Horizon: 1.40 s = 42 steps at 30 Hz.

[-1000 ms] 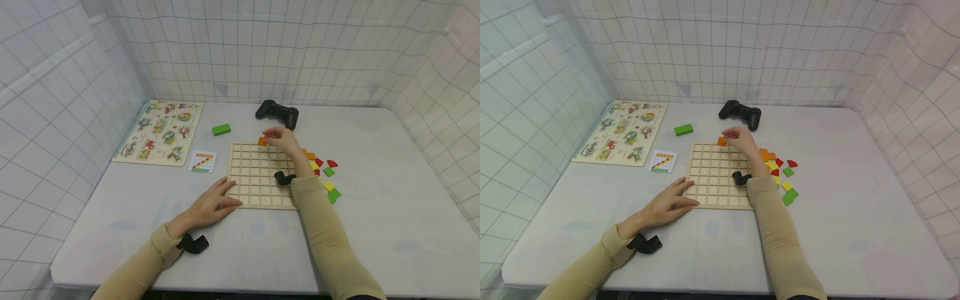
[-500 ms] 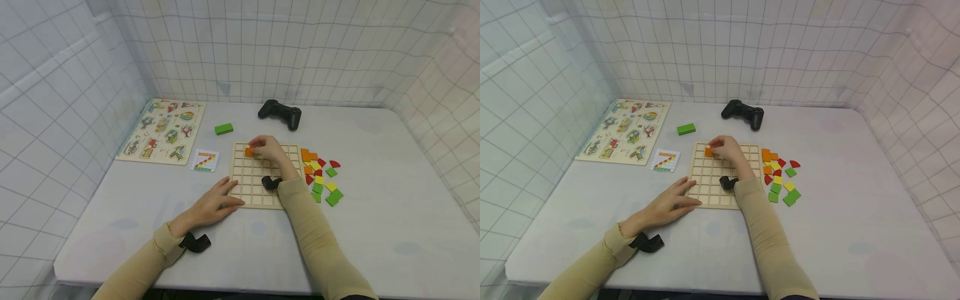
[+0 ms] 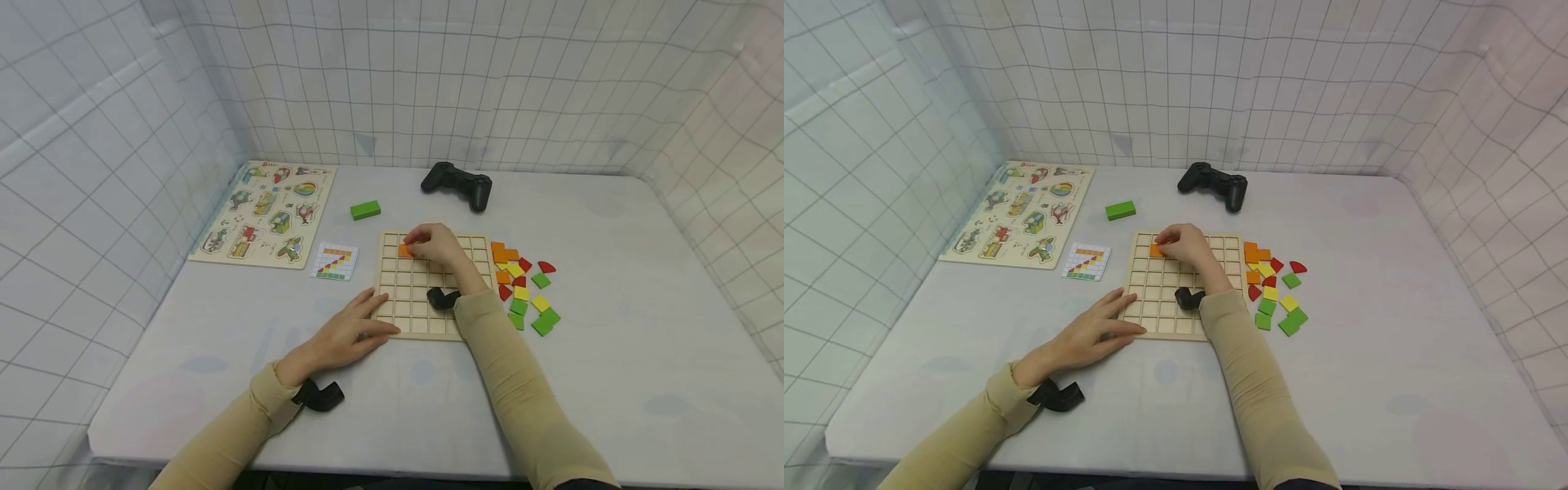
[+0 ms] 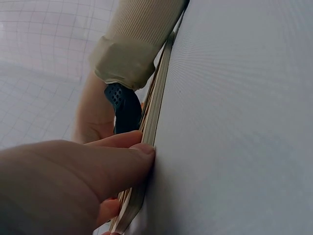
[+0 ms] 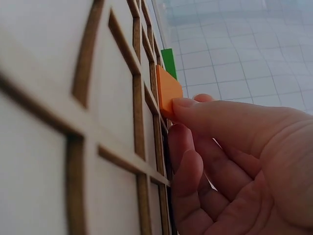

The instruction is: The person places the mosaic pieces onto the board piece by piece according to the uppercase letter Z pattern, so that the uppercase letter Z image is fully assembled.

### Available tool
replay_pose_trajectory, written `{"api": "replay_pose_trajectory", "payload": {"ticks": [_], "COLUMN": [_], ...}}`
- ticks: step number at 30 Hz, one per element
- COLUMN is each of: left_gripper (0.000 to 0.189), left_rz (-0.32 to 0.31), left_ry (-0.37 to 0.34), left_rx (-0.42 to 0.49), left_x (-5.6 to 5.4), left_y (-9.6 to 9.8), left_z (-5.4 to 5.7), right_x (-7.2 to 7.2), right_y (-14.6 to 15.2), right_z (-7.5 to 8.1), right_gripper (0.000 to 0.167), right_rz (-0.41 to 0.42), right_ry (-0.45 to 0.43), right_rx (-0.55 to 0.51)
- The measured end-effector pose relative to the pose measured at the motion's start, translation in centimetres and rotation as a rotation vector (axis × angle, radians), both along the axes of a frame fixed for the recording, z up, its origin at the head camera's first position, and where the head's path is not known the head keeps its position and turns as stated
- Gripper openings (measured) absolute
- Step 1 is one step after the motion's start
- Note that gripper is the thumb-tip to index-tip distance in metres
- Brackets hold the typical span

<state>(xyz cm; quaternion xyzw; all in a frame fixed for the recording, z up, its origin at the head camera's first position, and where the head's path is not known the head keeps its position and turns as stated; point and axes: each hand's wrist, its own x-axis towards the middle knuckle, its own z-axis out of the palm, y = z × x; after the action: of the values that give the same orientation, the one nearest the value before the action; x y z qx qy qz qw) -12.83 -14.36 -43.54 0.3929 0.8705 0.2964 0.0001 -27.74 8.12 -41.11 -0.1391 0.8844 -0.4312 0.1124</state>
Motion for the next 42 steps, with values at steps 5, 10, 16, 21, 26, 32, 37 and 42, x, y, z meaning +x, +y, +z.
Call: {"api": "replay_pose_trajectory", "payload": {"ticks": [5,10,16,21,26,32,37,42], "left_gripper": [0.022,0.022,0.023,0.023,0.023,0.023,0.023,0.023], "left_rz": [-0.004,-0.006,-0.002,-0.001,-0.001,0.0,0.002,0.0], "left_ry": [-0.003,-0.007,-0.006,-0.013,-0.016,-0.008,-0.003,-0.005], "left_rx": [0.003,0.007,0.009,0.004,-0.001,0.0,0.0,0.004], "left_x": [-0.1,0.0,0.0,-0.1,0.0,0.0,0.0,0.0], "left_y": [0.0,0.1,0.0,0.0,-0.2,-0.1,-0.2,-0.1], "left_z": [-0.1,0.0,-0.1,-0.1,-0.2,-0.2,-0.3,-0.2], "right_x": [0.1,0.3,0.3,0.8,1.4,1.6,1.9,2.2], "right_y": [0.2,0.9,2.6,4.7,6.8,9.3,10.8,12.0], "right_z": [0.2,1.0,1.8,2.8,3.7,3.5,3.3,3.1], "right_gripper": [0.021,0.028,0.034,0.04,0.043,0.045,0.048,0.052], "right_rz": [0.015,0.023,0.009,-0.036,-0.09,-0.157,-0.224,-0.254], "right_ry": [-0.007,-0.045,-0.033,-0.025,-0.015,-0.008,-0.031,-0.041], "right_rx": [0.013,-0.002,-0.045,-0.15,-0.21,-0.237,-0.261,-0.272]}}
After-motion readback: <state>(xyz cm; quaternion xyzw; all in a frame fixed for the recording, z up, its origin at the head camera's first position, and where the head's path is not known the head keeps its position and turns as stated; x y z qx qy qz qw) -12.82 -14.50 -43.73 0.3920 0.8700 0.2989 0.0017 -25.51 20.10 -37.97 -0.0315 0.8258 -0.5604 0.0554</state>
